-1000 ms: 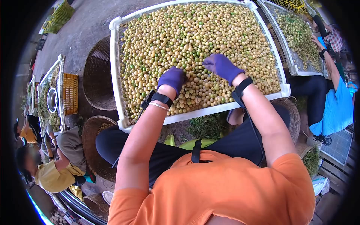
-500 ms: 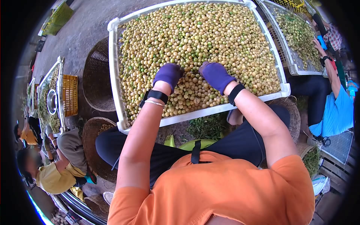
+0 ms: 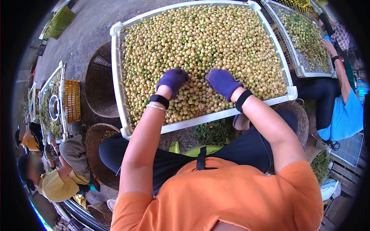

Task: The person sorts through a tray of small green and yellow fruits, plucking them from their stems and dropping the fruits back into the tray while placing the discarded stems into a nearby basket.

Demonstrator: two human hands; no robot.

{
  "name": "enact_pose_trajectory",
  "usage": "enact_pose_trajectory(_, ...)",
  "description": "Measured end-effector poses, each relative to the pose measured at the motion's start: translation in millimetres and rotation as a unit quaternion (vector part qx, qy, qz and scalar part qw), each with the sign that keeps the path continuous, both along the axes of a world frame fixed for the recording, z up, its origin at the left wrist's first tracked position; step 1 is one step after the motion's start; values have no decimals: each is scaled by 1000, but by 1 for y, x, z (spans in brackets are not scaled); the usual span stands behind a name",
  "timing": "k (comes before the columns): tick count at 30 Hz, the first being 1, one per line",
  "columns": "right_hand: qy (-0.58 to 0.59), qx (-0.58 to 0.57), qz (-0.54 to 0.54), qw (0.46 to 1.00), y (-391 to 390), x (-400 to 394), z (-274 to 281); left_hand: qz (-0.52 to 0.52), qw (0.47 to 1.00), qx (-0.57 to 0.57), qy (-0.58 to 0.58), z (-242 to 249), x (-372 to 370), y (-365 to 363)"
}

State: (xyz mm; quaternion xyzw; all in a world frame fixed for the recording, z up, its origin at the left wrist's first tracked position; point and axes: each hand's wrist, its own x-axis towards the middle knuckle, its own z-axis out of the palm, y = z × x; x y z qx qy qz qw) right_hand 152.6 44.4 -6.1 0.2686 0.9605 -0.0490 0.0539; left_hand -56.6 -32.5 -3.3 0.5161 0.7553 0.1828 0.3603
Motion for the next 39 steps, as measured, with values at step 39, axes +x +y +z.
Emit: enact_pose_trajectory(39,453,-702,-294,465,54,29,19,-150,956,-23,250,1,26,12)
